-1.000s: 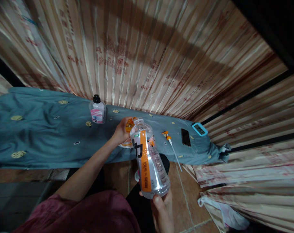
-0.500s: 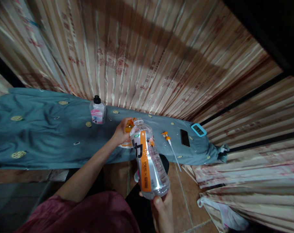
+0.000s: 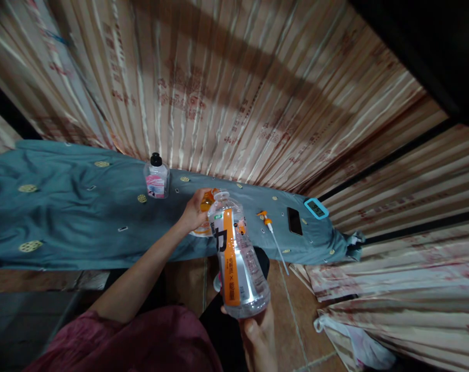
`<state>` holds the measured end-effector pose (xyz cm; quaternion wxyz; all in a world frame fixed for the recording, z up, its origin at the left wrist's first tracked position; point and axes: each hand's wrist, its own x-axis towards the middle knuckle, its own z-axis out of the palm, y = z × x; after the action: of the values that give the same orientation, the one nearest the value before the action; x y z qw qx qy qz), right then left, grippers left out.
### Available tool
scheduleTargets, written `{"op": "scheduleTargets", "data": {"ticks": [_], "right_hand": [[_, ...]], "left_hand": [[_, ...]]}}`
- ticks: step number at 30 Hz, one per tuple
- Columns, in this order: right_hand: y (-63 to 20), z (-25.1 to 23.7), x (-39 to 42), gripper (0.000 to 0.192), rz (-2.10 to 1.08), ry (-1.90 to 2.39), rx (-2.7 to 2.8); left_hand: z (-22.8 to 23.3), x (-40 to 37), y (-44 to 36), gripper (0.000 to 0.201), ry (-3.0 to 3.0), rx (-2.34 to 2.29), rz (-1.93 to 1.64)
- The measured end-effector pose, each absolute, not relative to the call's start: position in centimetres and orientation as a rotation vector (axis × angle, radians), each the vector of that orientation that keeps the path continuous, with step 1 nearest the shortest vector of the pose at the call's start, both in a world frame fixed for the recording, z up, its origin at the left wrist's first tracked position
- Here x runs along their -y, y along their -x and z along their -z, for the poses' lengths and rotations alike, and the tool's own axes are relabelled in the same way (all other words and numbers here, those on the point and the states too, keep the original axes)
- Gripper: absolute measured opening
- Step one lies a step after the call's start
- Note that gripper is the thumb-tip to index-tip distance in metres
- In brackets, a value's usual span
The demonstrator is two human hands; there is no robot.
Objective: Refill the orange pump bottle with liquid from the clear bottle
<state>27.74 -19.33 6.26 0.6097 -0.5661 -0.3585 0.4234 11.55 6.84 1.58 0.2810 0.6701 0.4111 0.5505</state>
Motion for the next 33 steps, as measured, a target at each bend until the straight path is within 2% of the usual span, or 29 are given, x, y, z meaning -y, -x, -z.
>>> {"op": "scheduleTargets", "data": {"ticks": [7, 11, 16, 23, 33], "right_hand": [[-27.4, -7.1, 19.7, 0.065, -1.111, 1.203, 0.637], [-27.2, -7.2, 19.7, 0.063, -1.116, 1.179, 0.616], [-27.1, -7.0, 19.7, 0.065, -1.101, 1.164, 0.597], [-27.0, -7.3, 19.5, 0.080, -1.105, 1.204, 0.632], [-26.7, -7.6, 19.5, 0.079, -1.081, 1.218, 0.628]], "left_hand": [[-1.6, -6.9, -11.6, 0.045, -1.806, -1.109, -1.474], [-1.4, -6.9, -11.6, 0.057, -1.816, -1.127, -1.479], [-1.2, -7.0, -11.6, 0.067, -1.837, -1.110, -1.476], [-1.0, -7.0, -11.5, 0.060, -1.840, -1.078, -1.500], [-0.9, -7.0, -11.5, 0.062, -1.854, -1.083, -1.492]]}}
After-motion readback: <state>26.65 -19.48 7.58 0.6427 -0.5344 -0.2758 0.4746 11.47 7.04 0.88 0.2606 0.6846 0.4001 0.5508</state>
